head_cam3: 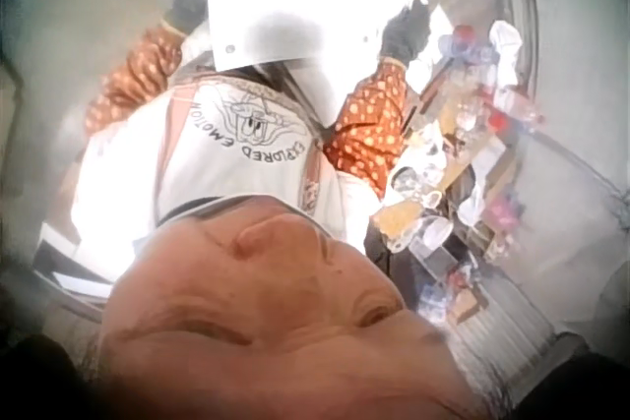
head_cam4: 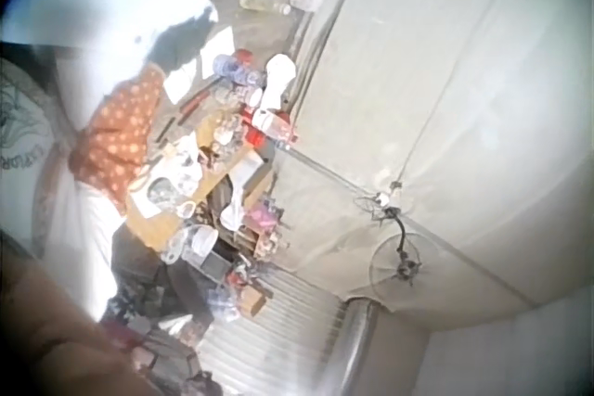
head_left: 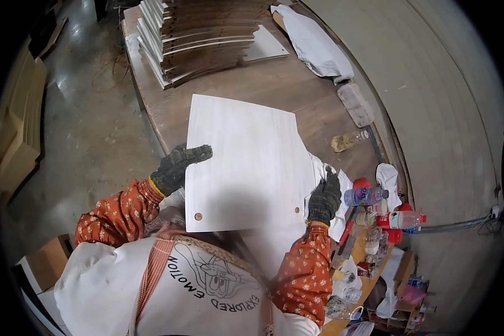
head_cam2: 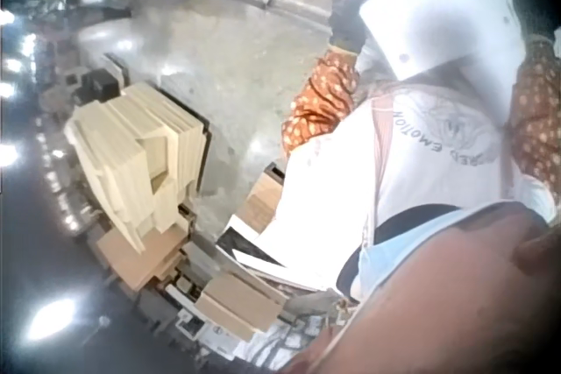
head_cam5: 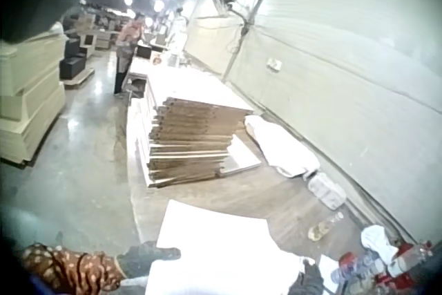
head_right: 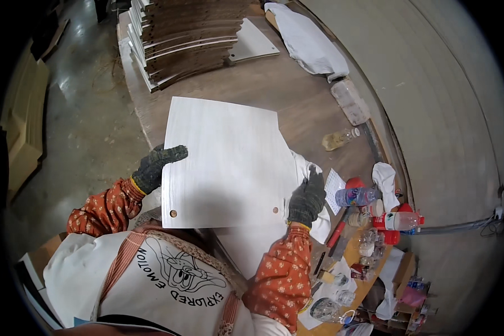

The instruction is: The person wipes white furniture panels with a cloth and a sponge-like block, stacking them on a table and moving them aside in a workshop environment.

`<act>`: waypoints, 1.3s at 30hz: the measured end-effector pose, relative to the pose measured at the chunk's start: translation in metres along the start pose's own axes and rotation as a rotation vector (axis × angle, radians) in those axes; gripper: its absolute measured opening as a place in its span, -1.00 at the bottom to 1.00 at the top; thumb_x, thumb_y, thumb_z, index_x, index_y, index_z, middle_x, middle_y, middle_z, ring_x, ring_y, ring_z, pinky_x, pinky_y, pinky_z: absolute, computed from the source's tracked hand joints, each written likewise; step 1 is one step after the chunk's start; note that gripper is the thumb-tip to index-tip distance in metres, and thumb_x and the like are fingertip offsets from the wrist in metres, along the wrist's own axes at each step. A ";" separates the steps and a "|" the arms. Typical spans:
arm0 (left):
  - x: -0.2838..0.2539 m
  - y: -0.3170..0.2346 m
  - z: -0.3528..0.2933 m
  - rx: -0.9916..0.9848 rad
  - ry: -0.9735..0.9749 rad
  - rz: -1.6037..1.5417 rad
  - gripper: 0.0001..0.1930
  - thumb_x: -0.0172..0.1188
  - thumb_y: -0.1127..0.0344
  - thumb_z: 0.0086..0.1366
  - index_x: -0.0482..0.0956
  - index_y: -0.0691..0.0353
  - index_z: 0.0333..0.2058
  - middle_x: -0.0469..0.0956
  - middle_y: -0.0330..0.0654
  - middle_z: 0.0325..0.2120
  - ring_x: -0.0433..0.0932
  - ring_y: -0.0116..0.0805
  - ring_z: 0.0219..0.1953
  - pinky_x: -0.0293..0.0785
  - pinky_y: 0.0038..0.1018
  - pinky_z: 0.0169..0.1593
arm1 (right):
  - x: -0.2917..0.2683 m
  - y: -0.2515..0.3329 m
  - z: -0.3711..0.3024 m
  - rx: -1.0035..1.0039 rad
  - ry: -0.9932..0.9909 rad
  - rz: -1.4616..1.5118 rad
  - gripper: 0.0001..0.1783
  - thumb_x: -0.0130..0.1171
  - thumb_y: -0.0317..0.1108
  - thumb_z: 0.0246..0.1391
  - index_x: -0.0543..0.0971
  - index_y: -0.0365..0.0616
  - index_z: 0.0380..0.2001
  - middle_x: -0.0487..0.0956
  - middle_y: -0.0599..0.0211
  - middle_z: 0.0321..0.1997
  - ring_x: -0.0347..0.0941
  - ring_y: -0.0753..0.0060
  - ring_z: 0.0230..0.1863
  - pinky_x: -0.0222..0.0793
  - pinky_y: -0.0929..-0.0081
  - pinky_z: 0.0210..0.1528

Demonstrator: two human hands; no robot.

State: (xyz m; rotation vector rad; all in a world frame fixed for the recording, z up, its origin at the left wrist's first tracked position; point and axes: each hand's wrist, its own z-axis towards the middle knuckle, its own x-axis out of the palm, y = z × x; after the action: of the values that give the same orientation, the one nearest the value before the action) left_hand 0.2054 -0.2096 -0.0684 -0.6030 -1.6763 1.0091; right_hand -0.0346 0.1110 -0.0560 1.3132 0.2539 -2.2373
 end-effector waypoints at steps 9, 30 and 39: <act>0.016 -0.057 0.024 0.840 0.127 0.974 -0.68 0.09 0.38 0.21 0.57 0.27 -0.06 0.53 -0.07 -0.01 0.50 -0.18 0.02 0.33 -0.34 0.07 | -0.009 -0.002 -0.011 -0.008 -0.057 -0.034 -0.55 -0.07 -0.34 0.13 0.42 0.02 0.13 0.49 0.01 0.05 0.38 -0.02 0.11 0.26 0.09 0.14; -0.100 -0.376 0.172 1.477 -0.430 1.968 -0.61 0.12 0.32 0.18 0.51 0.25 0.00 0.50 -0.07 0.02 0.47 -0.15 0.04 0.33 -0.35 0.16 | -0.011 0.000 -0.010 0.123 -0.061 -0.060 -0.58 -0.06 -0.37 0.11 0.49 0.07 0.06 0.49 0.12 0.08 0.41 0.13 0.11 0.30 0.20 0.12; -0.288 -0.507 0.247 0.876 -0.955 2.105 -0.66 -0.06 0.18 0.25 0.54 0.03 -0.04 0.55 -0.06 -0.08 0.50 -0.12 0.00 0.40 -0.34 0.08 | -0.003 0.012 -0.011 0.037 -0.244 -0.055 -0.62 0.02 -0.35 0.08 0.53 0.17 0.00 0.53 0.35 0.05 0.48 0.27 -0.20 0.39 0.39 -0.11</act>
State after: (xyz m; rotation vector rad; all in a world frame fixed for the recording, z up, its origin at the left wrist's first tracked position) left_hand 0.1126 -0.7809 0.1885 -1.2926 -0.3120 3.5941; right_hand -0.0189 0.1069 -0.0582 1.0491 0.1623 -2.4310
